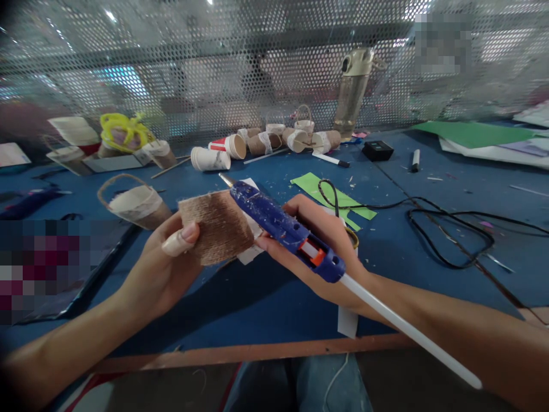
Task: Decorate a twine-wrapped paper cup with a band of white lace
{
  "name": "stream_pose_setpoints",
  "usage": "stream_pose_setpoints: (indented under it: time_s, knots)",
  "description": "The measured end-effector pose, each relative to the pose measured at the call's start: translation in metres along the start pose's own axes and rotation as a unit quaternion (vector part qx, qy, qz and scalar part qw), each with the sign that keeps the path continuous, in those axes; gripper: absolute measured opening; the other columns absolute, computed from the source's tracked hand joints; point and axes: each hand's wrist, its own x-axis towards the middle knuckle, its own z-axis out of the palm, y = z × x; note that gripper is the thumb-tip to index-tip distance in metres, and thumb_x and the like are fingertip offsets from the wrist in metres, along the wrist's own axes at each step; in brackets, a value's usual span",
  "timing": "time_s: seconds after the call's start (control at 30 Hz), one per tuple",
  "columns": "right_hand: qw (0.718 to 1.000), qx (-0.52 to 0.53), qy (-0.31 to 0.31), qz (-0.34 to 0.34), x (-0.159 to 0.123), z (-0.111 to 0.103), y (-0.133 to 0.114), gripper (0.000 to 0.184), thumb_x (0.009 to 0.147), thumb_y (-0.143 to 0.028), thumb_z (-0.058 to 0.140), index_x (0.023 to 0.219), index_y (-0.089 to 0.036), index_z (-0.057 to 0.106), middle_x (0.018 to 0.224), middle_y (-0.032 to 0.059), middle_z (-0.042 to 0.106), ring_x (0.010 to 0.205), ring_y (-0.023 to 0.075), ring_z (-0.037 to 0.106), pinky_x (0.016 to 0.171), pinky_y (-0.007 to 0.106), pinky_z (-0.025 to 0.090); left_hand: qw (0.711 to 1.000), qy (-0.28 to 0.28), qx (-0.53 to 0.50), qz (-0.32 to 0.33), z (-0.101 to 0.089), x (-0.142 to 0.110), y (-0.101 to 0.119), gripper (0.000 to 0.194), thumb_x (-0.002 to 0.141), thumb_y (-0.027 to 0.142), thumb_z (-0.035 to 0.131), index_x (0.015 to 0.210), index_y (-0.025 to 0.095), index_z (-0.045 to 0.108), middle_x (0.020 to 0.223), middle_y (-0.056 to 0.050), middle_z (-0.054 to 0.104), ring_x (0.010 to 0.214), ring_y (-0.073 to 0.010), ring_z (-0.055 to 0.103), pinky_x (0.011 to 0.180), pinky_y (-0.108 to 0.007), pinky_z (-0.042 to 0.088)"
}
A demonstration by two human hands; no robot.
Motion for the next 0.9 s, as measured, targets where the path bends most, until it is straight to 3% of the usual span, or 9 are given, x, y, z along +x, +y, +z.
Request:
stream_pose_setpoints:
  time_s: [0.2, 0.53, 0.77, 0.9]
  knots:
    - [1.000, 0.006, 0.011, 0.011, -0.003, 0.003, 0.000, 0.024, 0.081, -0.027, 0.084, 0.093, -0.024, 0.064, 0.088, -0.0005, 0.069, 0.078, 0.0184, 0.067, 0.068, 0.034, 0.052, 1.000, -0.026, -0.008, 0.006, 0.000, 0.001, 0.000, 0.034, 0.085, 0.034, 0.079, 0.116, 0.021, 0.072, 0.115, -0.009, 0.075, 0.107, -0.0297, 0.070, 0.085, -0.035, 0.061]
    - [1.000, 0.025, 0.015, -0.006, 0.001, 0.003, 0.000, 0.020, 0.083, -0.029, 0.083, 0.093, -0.025, 0.066, 0.089, -0.0005, 0.072, 0.076, 0.0170, 0.067, 0.067, 0.032, 0.056, 0.998, 0.001, -0.055, 0.003, 0.004, 0.003, 0.006, 0.028, 0.090, 0.026, 0.071, 0.117, 0.018, 0.073, 0.114, -0.006, 0.078, 0.103, -0.0241, 0.071, 0.089, -0.032, 0.058]
    - [0.999, 0.008, -0.009, -0.036, -0.001, -0.001, -0.003, 0.025, 0.082, -0.020, 0.082, 0.098, -0.026, 0.064, 0.095, 0.0010, 0.074, 0.087, 0.0219, 0.071, 0.077, 0.037, 0.059, 0.991, 0.009, -0.123, -0.044, 0.008, 0.005, 0.012, 0.023, 0.094, 0.027, 0.062, 0.109, 0.015, 0.075, 0.109, -0.008, 0.080, 0.102, -0.0257, 0.072, 0.088, -0.035, 0.058]
    - [0.997, 0.010, -0.028, -0.072, -0.003, 0.001, -0.007, 0.029, 0.079, -0.007, 0.079, 0.097, -0.025, 0.064, 0.096, 0.0004, 0.074, 0.088, 0.0211, 0.071, 0.078, 0.035, 0.057, 0.993, -0.049, -0.092, -0.054, 0.004, 0.003, 0.008, 0.031, 0.100, 0.033, 0.057, 0.119, 0.014, 0.073, 0.109, -0.008, 0.079, 0.100, -0.0246, 0.073, 0.092, -0.034, 0.057]
